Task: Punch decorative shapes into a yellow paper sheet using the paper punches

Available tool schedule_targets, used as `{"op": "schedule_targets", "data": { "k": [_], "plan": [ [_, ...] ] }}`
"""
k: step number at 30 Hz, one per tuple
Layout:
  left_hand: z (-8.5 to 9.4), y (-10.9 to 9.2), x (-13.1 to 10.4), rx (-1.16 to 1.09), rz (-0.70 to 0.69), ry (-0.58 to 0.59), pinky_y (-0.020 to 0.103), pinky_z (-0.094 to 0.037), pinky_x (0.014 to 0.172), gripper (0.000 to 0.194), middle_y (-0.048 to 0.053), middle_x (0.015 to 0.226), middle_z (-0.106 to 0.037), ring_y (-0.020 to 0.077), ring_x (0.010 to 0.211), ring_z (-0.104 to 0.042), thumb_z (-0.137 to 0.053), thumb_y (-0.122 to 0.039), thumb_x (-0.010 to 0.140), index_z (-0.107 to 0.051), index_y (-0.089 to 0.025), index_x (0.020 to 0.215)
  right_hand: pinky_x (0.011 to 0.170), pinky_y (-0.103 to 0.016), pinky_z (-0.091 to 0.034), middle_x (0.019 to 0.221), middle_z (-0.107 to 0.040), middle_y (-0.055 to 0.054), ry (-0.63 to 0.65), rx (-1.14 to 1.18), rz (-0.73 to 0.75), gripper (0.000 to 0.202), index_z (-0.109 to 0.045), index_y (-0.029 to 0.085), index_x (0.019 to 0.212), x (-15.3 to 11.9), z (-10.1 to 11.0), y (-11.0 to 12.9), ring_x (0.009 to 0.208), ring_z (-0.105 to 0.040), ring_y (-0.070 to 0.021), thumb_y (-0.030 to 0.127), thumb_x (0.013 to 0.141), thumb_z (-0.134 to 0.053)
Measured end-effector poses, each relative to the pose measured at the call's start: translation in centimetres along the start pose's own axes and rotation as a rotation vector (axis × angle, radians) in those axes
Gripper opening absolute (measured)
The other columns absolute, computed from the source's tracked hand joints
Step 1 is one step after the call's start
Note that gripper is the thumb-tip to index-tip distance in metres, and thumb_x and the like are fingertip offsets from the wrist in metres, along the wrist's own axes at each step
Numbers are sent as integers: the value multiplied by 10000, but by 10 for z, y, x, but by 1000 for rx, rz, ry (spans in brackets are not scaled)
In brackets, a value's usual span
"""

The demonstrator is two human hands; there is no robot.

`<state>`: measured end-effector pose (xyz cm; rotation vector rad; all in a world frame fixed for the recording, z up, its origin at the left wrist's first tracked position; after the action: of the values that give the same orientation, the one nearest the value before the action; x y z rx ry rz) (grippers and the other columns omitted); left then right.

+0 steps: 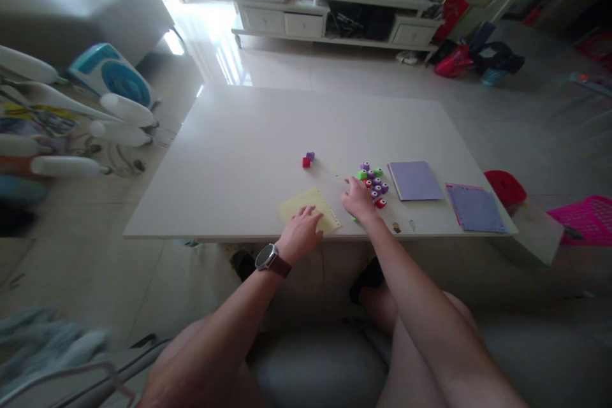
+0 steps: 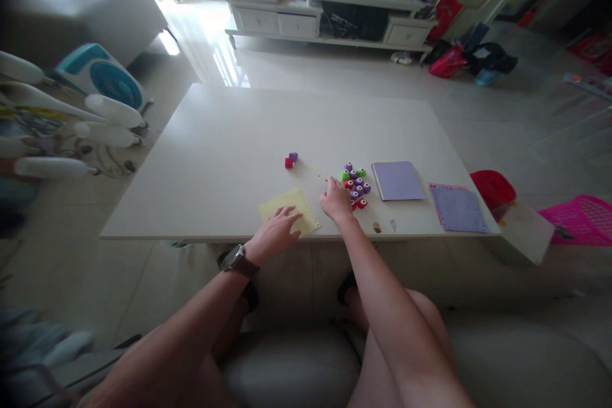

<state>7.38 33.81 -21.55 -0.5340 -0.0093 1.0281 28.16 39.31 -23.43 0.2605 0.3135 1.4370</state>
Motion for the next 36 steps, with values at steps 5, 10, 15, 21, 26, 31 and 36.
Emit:
{"op": "schedule_targets", "data": {
  "k": [5, 10, 15, 21, 26, 31, 36],
  "plan": [
    [5, -2, -2, -8, -45, 61, 473, -484, 1154, 446, 142, 1552, -547, 321, 1465, -465, -632, -301, 946, -647, -200, 1380, 1069, -489, -434, 1306, -702, -160, 35, -44, -31, 466, -624, 153, 1327, 1, -2, 3, 1277, -570, -333, 115, 879, -500],
    [3, 0, -1, 13, -49, 77, 476, -475, 1151, 399, 138, 1542, -554, 320, 1451, -466, -639, -296, 942, -673, -204, 1329, 1074, -518, -408, 1368, -657, -166, -2, -48, 0, 443, -634, 166, 1308, 2, -8, 20, 1330, -513, -350, 153, 881, -516],
    [5, 1, -5, 69, 7, 92, 490, -527, 1051, 421, 89, 1518, -571, 318, 1359, -531, -623, -247, 930, -666, -291, 1347, 1044, -464, -410, 1313, -684, -132, -32, 3, 46, 369, -658, 182, 1231, -4, -20, 35, 1275, -546, -320, 173, 888, -521],
    [8, 0, -8, 119, 48, 34, 529, -517, 1028, 497, 142, 1477, -582, 352, 1335, -541, -603, -247, 937, -601, -254, 1434, 1035, -432, -405, 1267, -701, -105, -17, -15, 114, 317, -674, 202, 1183, -23, -29, 30, 1257, -565, -301, 187, 886, -561],
    [10, -10, -12, 62, -56, 36, 530, -517, 1046, 443, 163, 1438, -603, 349, 1335, -555, -657, -297, 923, -646, -236, 1362, 1027, -404, -432, 1223, -708, -113, -26, -34, 49, 272, -675, 208, 1125, -31, -31, 19, 1222, -600, -288, 177, 876, -570],
    [23, -19, -14, -3, -113, 67, 482, -571, 981, 394, 147, 1343, -668, 346, 1275, -607, -635, -293, 933, -684, -224, 1318, 1030, -368, -478, 1285, -679, -113, -14, 3, 118, 361, -650, 204, 1232, -4, -28, 27, 1173, -630, -242, 162, 884, -562],
    [26, -16, -9, -40, -106, 79, 446, -588, 949, 358, 150, 1246, -734, 331, 1160, -694, -627, -256, 931, -713, -193, 1272, 1143, -362, -442, 1513, -556, -131, -2, -36, 205, 607, -546, 204, 1485, 42, -30, 49, 1363, -550, -235, 139, 881, -552]
  ]
}}
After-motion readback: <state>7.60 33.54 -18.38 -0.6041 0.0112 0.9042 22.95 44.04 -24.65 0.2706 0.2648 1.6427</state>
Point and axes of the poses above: each hand's wrist, its own x-axis towards the middle knuckle, its own z-axis out of the back of the hand, y = z × x, the point moved 1 cm from there along x, towards the middle knuckle
